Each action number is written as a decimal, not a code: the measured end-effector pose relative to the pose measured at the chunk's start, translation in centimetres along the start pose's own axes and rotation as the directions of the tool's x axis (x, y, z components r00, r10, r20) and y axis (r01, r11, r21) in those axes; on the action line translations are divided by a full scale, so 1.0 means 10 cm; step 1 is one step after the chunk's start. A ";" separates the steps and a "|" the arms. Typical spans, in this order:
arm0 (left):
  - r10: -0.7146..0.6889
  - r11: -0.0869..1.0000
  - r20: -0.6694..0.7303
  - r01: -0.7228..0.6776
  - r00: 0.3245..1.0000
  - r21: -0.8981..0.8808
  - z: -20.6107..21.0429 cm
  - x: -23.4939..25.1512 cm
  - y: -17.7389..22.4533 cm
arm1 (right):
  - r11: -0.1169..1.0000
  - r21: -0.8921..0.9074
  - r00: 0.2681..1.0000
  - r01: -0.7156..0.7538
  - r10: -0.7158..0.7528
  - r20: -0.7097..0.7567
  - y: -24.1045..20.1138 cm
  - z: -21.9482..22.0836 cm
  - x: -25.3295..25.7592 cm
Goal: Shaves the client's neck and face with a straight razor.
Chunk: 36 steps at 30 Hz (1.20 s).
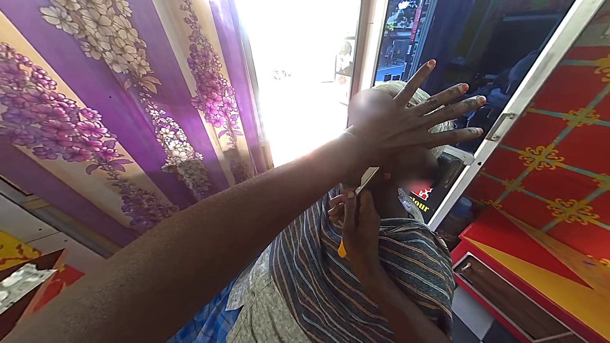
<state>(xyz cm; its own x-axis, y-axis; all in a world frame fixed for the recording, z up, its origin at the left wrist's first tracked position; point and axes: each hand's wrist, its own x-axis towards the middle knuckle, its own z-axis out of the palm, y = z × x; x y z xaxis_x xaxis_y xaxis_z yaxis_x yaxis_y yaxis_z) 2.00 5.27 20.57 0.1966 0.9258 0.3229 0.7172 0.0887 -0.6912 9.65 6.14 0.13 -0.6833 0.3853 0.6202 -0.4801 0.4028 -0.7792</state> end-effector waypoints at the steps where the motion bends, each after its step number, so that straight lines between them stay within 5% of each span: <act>1: -0.004 1.000 -0.001 0.004 1.000 -0.005 0.01 0.00 0.00 | 1.000 0.002 1.000 -0.006 0.006 0.007 0.00 0.00 0.00; 13: -0.030 1.000 0.035 0.030 0.999 -0.003 0.01 -0.01 0.02 | 0.999 0.014 0.997 -0.035 0.034 0.067 0.01 0.04 -0.01; 17: -0.194 0.960 -0.048 0.180 0.980 -0.215 -0.08 -0.14 0.02 | 0.971 0.210 0.988 -0.114 0.090 0.124 -0.12 -0.21 -0.08; 19: -0.438 0.849 -0.160 0.349 0.885 -0.396 -0.22 -0.34 0.01 | 0.967 0.209 0.958 -0.145 0.084 0.275 -0.25 -0.55 -0.10; 21: -0.724 0.635 -0.292 0.439 0.625 -0.635 -0.27 -0.63 0.09 | 0.988 0.101 0.891 -0.115 0.058 0.451 -0.35 -1.02 -0.07; 24: -0.944 0.329 -0.270 0.526 0.188 -0.784 -0.12 -1.15 0.47 | 0.980 -0.196 0.773 -0.022 0.141 0.618 -0.53 -1.82 -0.04; 26: -0.992 0.120 -0.126 0.591 0.031 -0.798 0.05 -1.47 0.85 | 0.878 -0.477 0.665 0.034 0.336 0.667 -0.66 -2.25 -0.02; 29: -0.997 -0.080 0.063 0.566 -0.051 -0.821 0.35 -1.70 1.21 | 0.701 -0.699 0.502 0.137 0.560 0.659 -0.57 -2.50 -0.06; 32: -0.988 -0.141 0.150 0.510 -0.024 -0.849 0.45 -1.59 1.27 | 0.877 -0.479 0.407 0.047 0.421 0.811 -0.52 -2.29 -0.11; 34: -0.980 -0.145 0.196 0.517 0.045 -0.844 0.44 -1.50 1.30 | 0.960 -0.252 0.462 -0.125 0.281 0.842 -0.52 -2.01 -0.11; 36: -0.959 -0.199 0.277 0.540 0.067 -0.818 0.44 -1.41 1.32 | 0.970 -0.244 0.623 0.006 0.188 0.759 -0.45 -1.76 -0.08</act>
<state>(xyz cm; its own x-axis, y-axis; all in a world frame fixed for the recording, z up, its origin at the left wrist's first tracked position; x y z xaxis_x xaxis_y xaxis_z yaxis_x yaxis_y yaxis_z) 5.75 -5.00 4.06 -0.8594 0.0787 0.5051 0.5106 0.1812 0.8405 22.00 18.62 4.77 -0.9335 -0.3147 0.1718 -0.3351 0.5956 -0.7300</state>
